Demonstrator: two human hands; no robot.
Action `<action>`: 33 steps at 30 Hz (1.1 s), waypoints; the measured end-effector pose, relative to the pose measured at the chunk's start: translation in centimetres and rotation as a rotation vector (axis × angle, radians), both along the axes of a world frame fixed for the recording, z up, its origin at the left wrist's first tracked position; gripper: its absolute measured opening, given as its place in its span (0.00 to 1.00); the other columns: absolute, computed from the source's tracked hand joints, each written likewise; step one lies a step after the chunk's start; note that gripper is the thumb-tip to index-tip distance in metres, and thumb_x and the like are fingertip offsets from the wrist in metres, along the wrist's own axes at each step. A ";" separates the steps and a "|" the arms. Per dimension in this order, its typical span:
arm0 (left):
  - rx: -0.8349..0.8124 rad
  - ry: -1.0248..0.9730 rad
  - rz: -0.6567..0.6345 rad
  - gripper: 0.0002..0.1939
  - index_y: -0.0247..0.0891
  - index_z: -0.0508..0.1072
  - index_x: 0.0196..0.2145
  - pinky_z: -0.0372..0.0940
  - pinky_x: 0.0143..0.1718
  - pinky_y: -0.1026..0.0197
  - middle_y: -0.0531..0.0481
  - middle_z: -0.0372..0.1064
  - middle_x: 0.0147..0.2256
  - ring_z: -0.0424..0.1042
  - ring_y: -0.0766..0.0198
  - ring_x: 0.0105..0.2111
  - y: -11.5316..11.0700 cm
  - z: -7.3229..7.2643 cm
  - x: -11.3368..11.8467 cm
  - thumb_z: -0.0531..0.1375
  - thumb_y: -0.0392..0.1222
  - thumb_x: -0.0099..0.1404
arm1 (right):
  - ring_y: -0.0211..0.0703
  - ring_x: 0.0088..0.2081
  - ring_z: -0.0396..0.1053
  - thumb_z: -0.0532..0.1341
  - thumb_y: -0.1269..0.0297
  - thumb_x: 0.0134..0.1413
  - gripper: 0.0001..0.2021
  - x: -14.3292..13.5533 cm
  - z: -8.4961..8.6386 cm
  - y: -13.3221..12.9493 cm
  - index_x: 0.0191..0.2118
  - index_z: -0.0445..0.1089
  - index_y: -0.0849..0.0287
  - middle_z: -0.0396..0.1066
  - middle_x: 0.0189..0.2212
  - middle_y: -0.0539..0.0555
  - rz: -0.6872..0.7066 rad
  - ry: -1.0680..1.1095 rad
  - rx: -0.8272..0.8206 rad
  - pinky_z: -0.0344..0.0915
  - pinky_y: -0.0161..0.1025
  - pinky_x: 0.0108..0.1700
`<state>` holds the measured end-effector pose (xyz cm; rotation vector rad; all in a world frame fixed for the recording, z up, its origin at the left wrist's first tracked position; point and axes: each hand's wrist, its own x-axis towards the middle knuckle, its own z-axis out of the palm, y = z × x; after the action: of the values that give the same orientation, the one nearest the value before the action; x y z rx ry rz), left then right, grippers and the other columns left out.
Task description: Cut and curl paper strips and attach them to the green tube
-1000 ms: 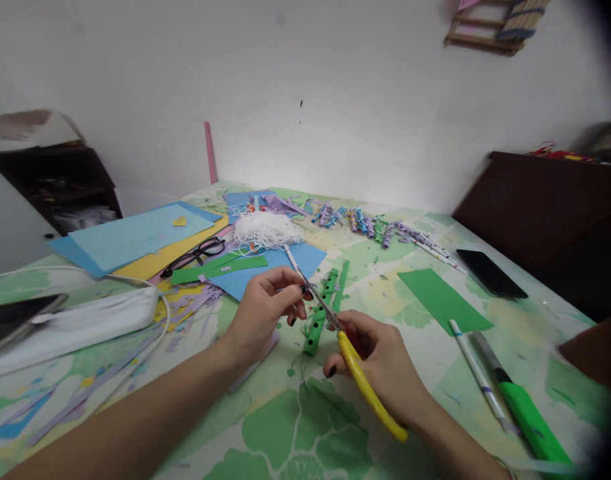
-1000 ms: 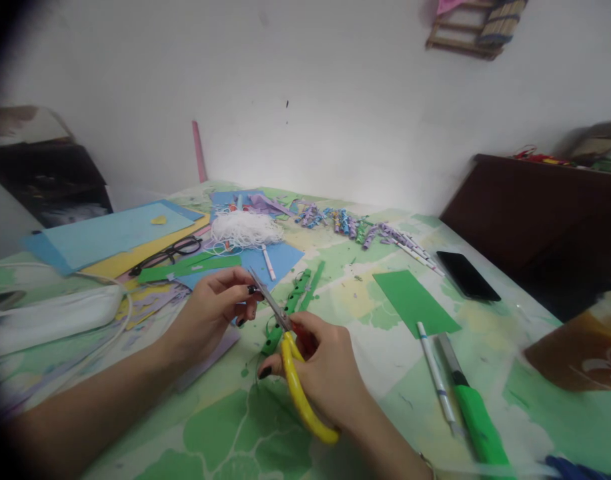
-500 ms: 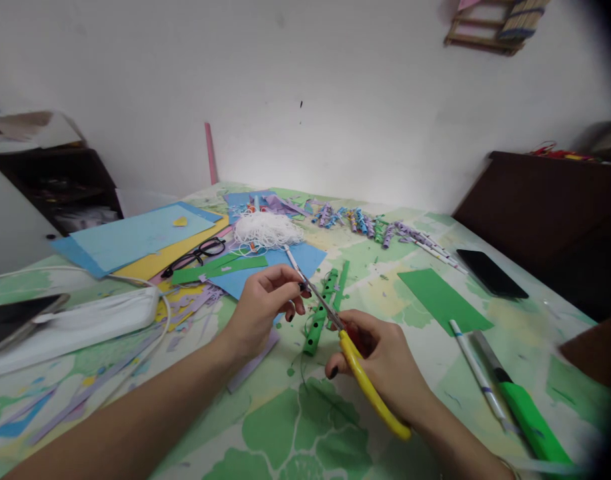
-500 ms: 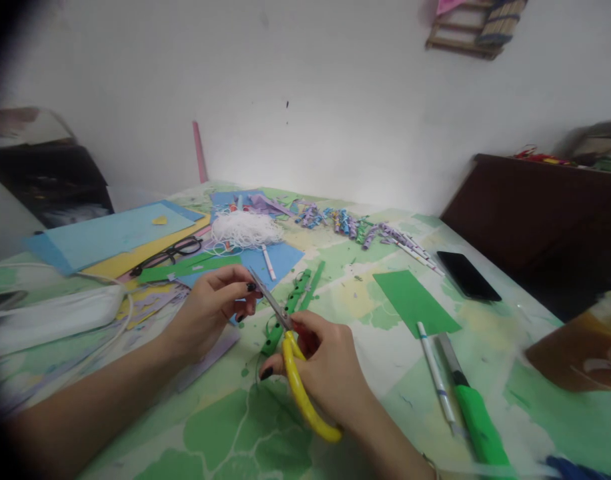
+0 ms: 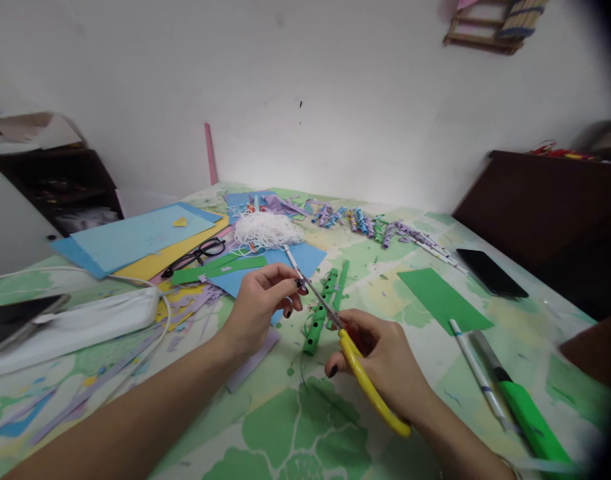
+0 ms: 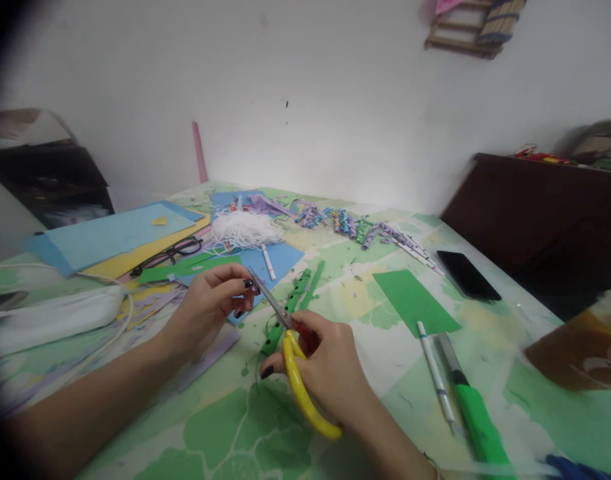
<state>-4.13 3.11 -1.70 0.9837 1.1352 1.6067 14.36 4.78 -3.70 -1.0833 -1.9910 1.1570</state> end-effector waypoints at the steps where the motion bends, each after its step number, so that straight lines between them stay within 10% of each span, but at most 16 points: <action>1: 0.001 0.001 0.002 0.01 0.35 0.70 0.25 0.55 0.17 0.69 0.54 0.67 0.19 0.65 0.71 0.17 0.0 0.0 0.0 0.61 0.34 0.51 | 0.33 0.22 0.49 0.67 0.68 0.35 0.10 0.0 0.0 0.0 0.29 0.70 0.58 0.49 0.18 0.43 -0.005 -0.003 0.004 0.51 0.32 0.22; 19: 0.023 0.058 -0.074 0.02 0.33 0.70 0.28 0.60 0.18 0.70 0.54 0.70 0.23 0.72 0.68 0.20 -0.1 -0.2 0.1 0.61 0.34 0.54 | 0.36 0.23 0.57 0.65 0.56 0.42 0.14 0.1 1.0 0.0 0.35 0.67 0.56 0.61 0.22 0.45 -0.195 -0.216 0.322 0.51 0.32 0.24; 24: -0.019 0.015 -0.077 0.01 0.34 0.71 0.27 0.59 0.18 0.71 0.55 0.69 0.20 0.71 0.69 0.20 0.0 -0.1 0.2 0.61 0.34 0.54 | 0.42 0.26 0.65 0.58 0.57 0.48 0.15 1.8 0.9 2.6 0.42 0.68 0.56 0.69 0.27 0.52 -0.455 -0.519 0.303 0.53 0.35 0.26; 33: -0.063 0.048 -0.261 0.03 0.35 0.73 0.28 0.58 0.18 0.71 0.54 0.69 0.16 0.67 0.71 0.18 -0.3 -1.2 0.9 0.62 0.37 0.56 | 0.58 0.35 0.70 0.54 0.66 0.51 0.13 3.2 0.5 4.1 0.39 0.73 0.64 0.74 0.30 0.66 -0.478 -0.883 0.363 0.57 0.44 0.33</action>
<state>-3.20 2.83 -2.95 1.0856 1.0368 1.3379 17.53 8.87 -3.21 -1.9212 -2.2068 0.0194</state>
